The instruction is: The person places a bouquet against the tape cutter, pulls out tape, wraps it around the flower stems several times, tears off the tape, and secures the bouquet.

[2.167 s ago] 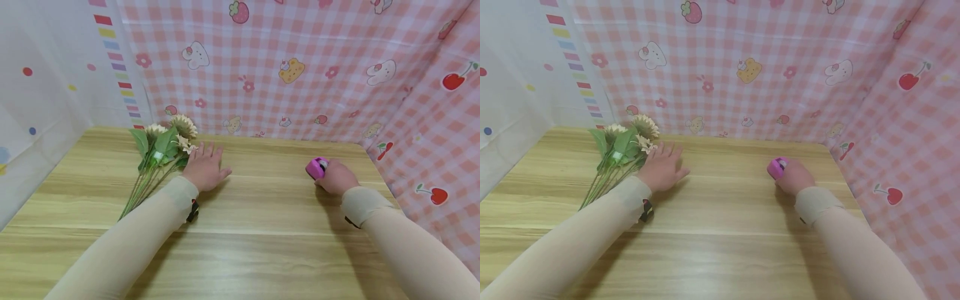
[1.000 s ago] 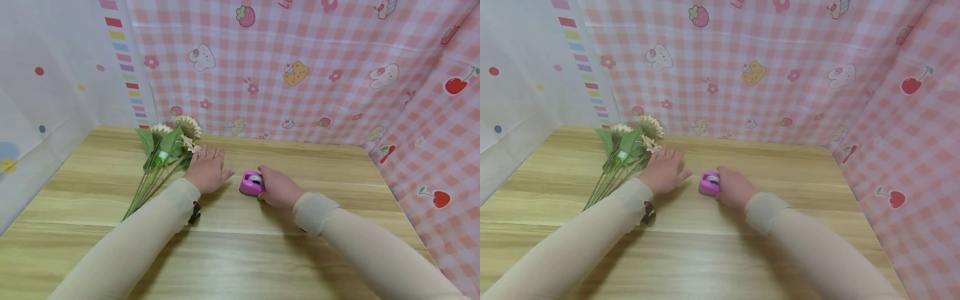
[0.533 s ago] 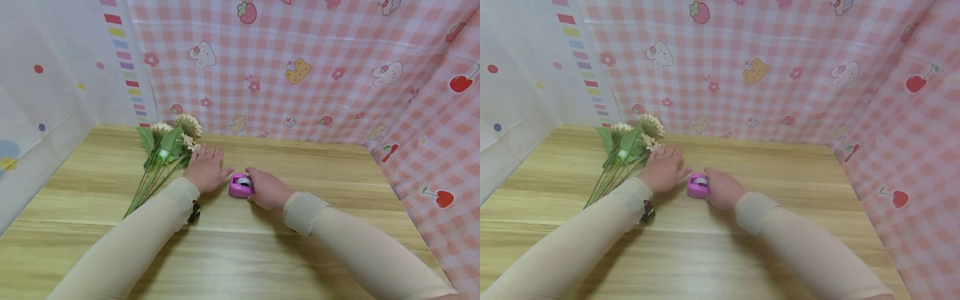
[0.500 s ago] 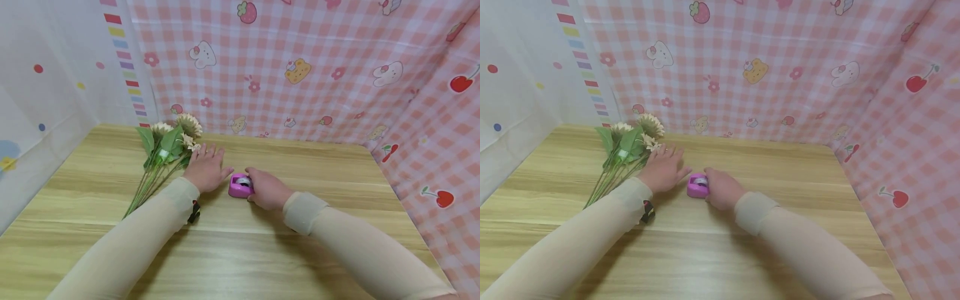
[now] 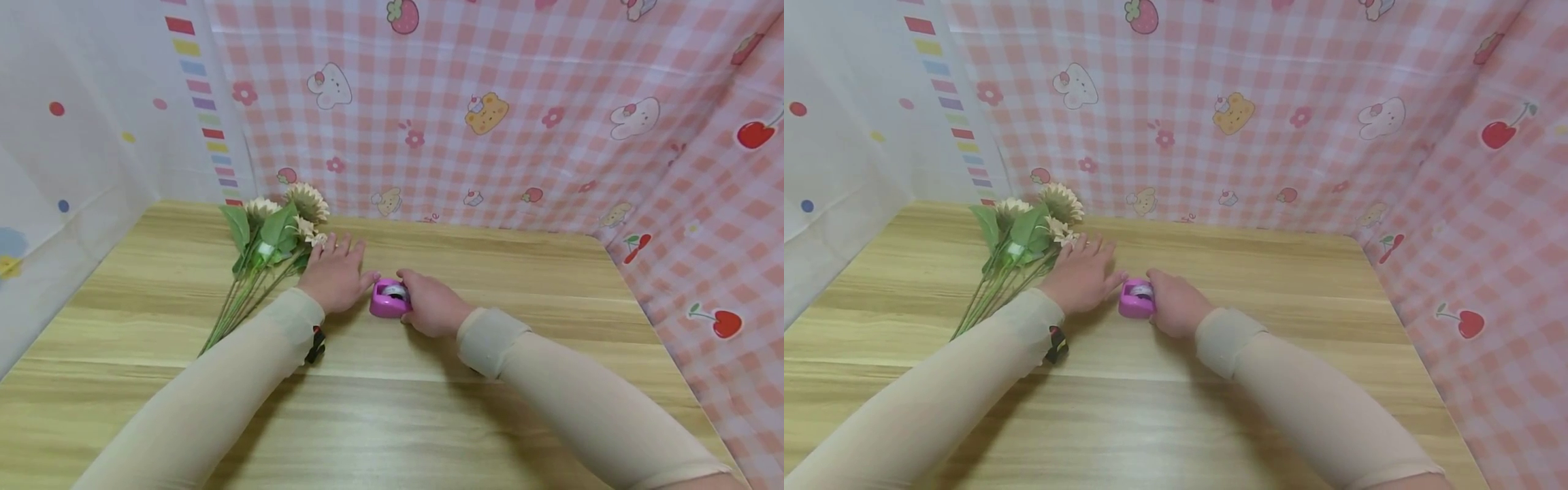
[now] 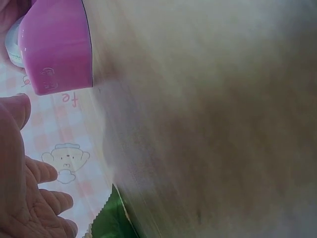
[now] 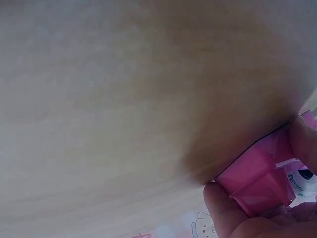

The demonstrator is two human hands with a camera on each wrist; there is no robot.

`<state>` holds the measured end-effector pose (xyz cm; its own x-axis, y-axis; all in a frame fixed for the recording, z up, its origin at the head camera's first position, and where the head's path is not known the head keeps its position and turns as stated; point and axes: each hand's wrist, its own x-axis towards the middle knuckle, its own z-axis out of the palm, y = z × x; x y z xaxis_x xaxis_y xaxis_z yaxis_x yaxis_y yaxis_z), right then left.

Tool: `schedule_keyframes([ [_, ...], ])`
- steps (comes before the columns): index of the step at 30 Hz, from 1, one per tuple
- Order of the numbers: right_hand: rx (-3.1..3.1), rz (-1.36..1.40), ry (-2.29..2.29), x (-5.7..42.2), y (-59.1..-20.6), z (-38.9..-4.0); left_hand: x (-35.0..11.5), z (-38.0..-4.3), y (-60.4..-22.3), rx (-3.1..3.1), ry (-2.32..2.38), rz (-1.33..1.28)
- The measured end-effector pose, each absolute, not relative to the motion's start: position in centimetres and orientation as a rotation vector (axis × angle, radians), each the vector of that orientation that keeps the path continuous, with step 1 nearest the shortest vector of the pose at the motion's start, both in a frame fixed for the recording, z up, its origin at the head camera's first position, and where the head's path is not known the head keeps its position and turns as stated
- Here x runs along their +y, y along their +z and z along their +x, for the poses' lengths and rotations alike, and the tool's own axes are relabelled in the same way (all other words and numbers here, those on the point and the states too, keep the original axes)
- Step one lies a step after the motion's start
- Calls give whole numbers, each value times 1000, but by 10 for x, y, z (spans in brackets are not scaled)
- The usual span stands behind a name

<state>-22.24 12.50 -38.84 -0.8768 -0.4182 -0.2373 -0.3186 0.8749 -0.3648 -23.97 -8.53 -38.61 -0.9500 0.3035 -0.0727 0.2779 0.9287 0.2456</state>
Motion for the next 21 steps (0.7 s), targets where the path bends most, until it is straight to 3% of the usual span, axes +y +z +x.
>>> schedule_keyframes([
  [21,2719,-569,-486,126,-384,-225,-90,-240,-382,3006,371,497],
])
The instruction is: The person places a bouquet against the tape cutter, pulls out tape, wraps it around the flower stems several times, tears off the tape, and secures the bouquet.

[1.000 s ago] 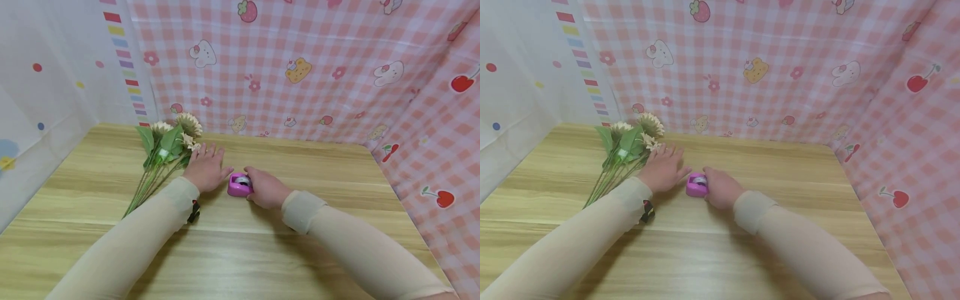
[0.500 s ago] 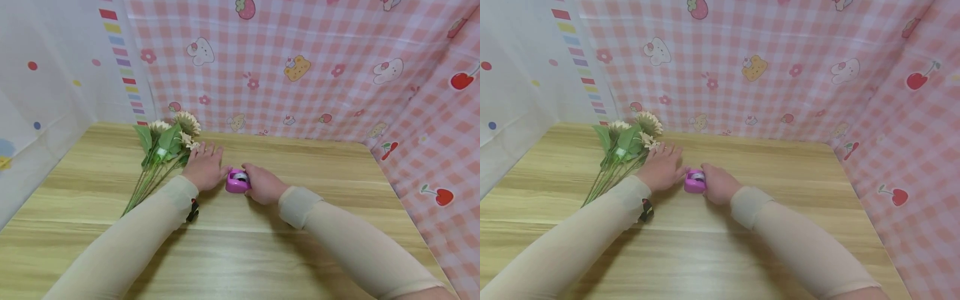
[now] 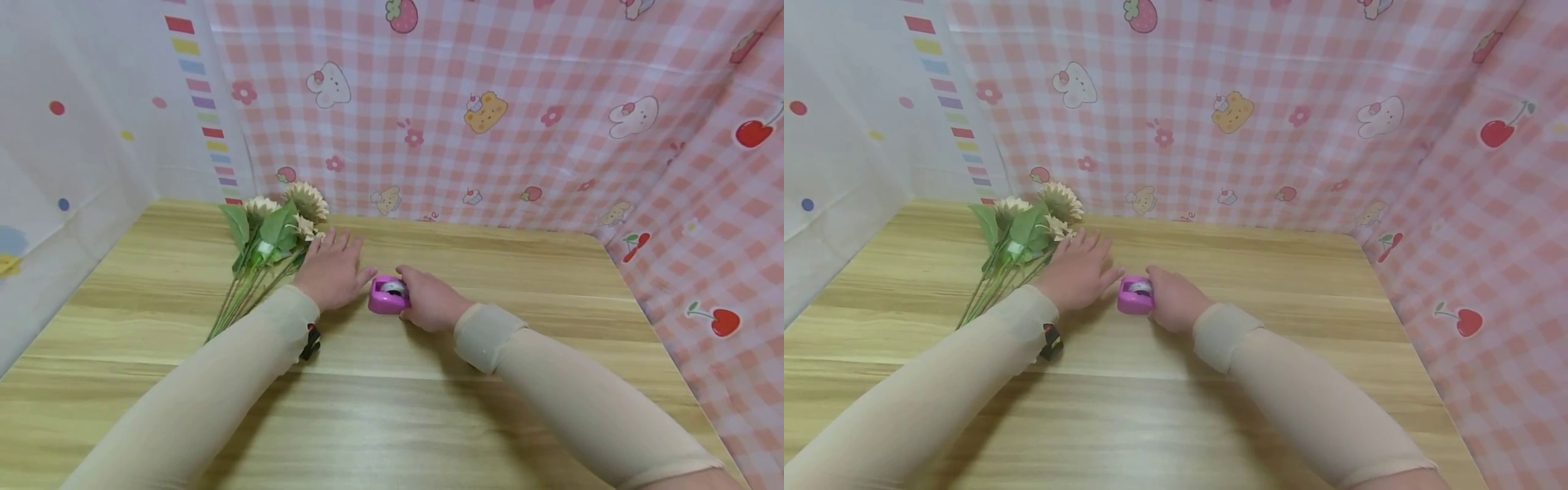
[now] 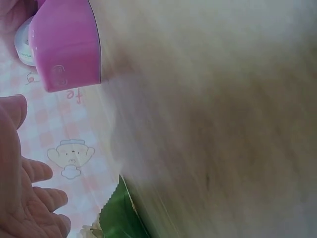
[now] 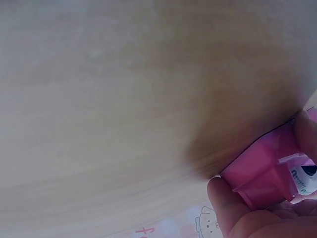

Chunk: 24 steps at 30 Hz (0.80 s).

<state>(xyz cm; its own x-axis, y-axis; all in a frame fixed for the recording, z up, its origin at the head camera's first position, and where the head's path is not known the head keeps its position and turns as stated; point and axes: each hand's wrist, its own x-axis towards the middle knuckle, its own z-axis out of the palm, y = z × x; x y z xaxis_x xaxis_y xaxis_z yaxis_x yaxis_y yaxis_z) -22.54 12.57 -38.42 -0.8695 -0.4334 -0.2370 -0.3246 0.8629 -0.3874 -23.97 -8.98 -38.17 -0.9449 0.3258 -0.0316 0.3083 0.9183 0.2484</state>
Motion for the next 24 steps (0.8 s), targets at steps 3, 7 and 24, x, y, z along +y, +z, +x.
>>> schedule_keyframes([
  [3,2724,-566,-497,129,-384,-226,-90,-240,-382,3002,385,509],
  [7,2734,-553,-501,135,-383,-225,-91,-238,-383,3006,389,528],
  [24,2763,-468,-526,181,-373,-216,-155,-220,-368,3077,366,370],
])
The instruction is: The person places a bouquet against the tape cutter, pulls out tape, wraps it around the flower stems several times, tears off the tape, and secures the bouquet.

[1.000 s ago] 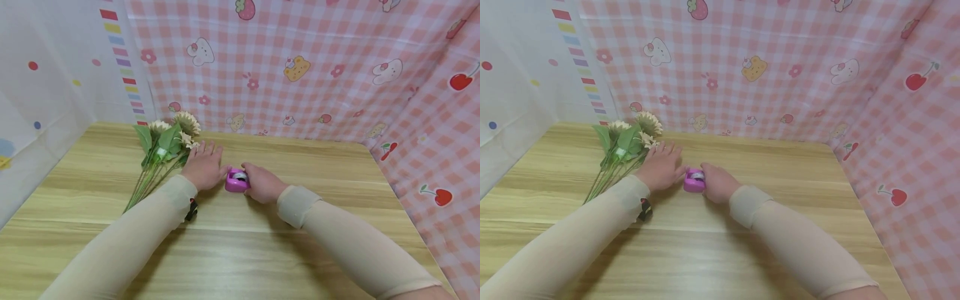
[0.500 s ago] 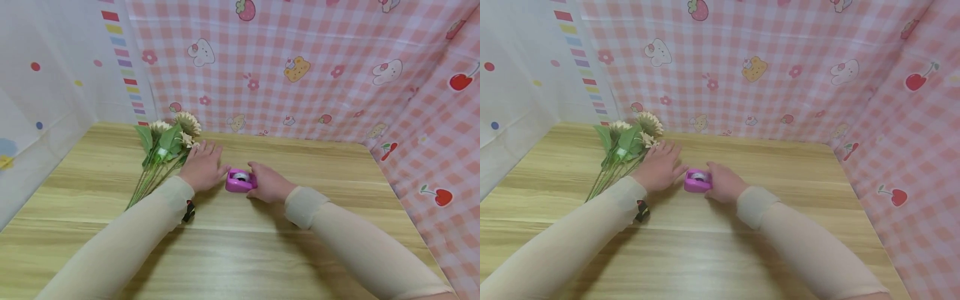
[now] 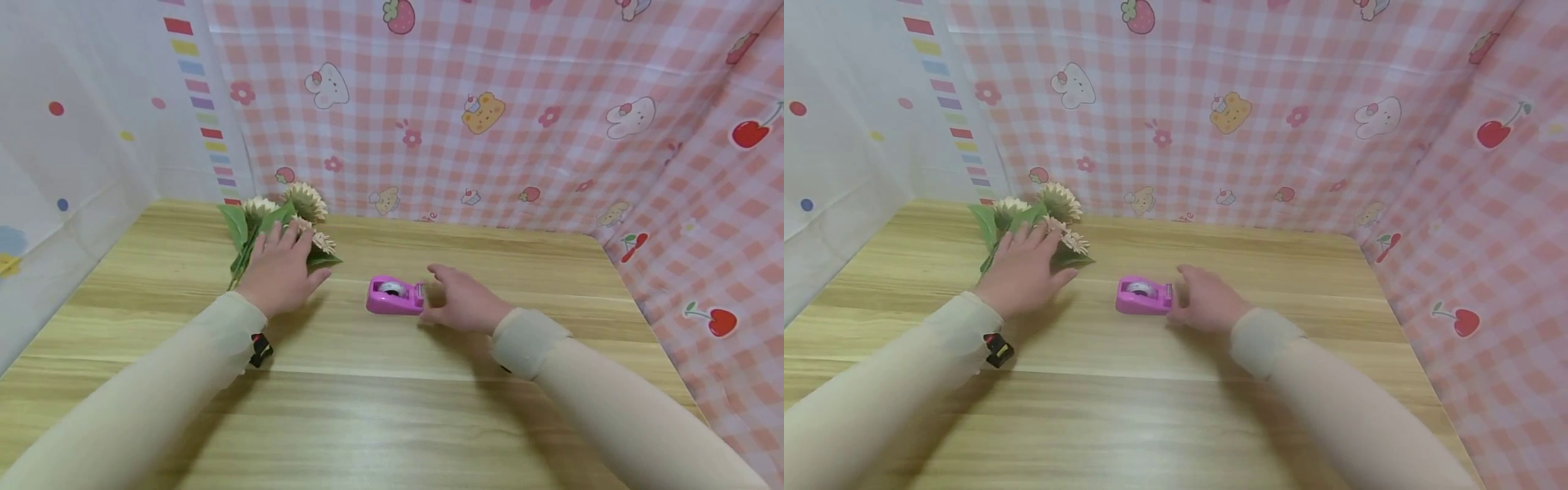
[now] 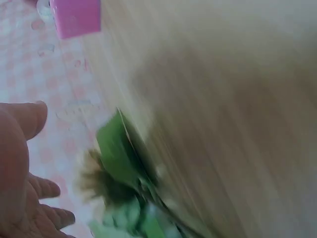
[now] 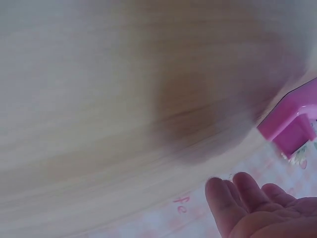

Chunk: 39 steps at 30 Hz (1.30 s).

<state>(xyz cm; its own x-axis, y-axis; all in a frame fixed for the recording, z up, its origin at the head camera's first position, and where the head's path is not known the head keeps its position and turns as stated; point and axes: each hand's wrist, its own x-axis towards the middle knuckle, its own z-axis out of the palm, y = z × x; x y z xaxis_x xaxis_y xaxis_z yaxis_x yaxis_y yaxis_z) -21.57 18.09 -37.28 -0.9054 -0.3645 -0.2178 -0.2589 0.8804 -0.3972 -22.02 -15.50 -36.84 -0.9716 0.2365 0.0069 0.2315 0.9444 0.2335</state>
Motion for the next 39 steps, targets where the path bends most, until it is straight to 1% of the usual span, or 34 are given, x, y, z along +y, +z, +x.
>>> schedule_keyframes([
  [7,2801,-440,-539,201,-374,-217,-193,-209,-368,3031,364,228],
  [17,2857,-397,-508,230,-375,-221,-231,-199,-378,3001,352,169],
  [24,2898,-353,-443,245,-374,-225,-245,-193,-374,2942,280,151],
  [39,2935,-320,-333,263,-376,-228,-259,-186,-364,2779,144,245],
])
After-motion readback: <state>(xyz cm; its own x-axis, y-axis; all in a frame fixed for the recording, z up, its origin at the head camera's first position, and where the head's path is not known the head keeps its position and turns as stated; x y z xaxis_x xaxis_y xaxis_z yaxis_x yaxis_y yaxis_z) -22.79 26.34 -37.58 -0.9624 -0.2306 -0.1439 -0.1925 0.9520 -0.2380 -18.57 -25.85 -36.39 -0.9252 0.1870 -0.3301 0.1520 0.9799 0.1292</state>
